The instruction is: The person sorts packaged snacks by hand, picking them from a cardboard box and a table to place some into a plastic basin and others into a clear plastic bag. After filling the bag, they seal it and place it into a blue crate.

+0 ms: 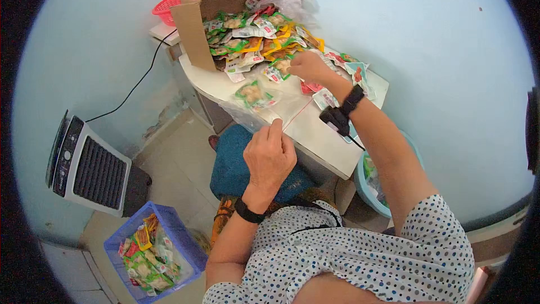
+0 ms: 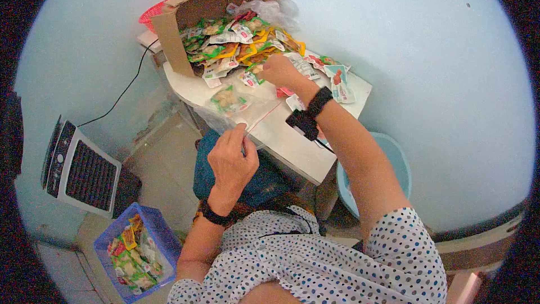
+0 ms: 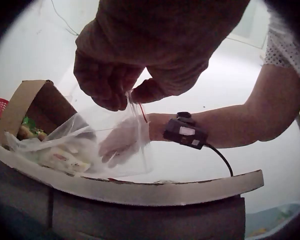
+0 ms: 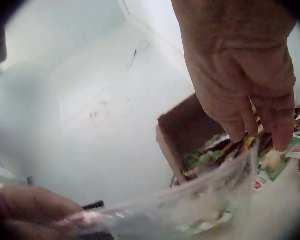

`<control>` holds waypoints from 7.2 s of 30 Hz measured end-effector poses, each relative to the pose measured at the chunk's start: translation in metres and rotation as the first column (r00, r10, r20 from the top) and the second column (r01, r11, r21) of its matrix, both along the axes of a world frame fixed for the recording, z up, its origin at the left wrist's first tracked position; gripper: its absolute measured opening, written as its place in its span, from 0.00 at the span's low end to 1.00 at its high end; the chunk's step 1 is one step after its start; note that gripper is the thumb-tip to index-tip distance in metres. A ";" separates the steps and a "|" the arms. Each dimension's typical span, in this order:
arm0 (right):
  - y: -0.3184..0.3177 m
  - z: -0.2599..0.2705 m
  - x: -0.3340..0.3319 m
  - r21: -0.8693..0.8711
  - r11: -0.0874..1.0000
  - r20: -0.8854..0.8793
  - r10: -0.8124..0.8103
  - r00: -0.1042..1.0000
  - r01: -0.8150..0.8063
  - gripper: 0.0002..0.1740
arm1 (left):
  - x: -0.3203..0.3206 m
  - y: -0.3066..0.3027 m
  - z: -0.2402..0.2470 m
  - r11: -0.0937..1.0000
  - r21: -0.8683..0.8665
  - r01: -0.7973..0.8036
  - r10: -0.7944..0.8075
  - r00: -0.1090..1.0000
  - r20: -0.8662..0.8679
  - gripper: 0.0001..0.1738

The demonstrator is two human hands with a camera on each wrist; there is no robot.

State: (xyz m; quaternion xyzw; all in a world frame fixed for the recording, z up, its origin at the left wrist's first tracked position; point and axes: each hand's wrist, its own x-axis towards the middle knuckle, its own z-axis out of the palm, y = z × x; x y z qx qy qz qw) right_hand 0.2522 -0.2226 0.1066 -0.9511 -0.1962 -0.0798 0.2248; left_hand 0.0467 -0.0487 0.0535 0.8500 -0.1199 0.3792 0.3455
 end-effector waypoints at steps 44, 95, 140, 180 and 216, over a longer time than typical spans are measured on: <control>0.011 -0.040 0.002 -0.408 0.862 0.183 -0.245 0.952 0.300 0.28 | -0.010 0.007 -0.004 1.000 0.016 -0.016 0.016 0.999 -0.045 0.07; 0.013 -0.018 -0.161 0.871 0.289 -0.484 0.638 0.599 0.396 0.23 | 0.000 -0.006 0.004 0.999 0.037 -0.039 0.037 0.998 0.054 0.06; 0.017 -0.136 -0.081 0.623 0.779 0.055 0.049 0.997 -0.072 0.21 | 0.008 -0.023 -0.006 0.985 -0.057 0.161 -0.159 0.987 0.038 0.09; 0.136 0.015 0.041 -0.163 0.975 0.302 0.194 0.933 -0.149 0.15 | 0.004 -0.014 -0.022 0.968 -0.047 0.245 -0.243 0.969 0.047 0.08; -0.067 0.046 -0.091 0.737 0.613 -0.490 0.193 0.850 0.286 0.14 | 0.010 -0.019 -0.029 0.983 -0.074 0.169 -0.166 0.985 0.036 0.04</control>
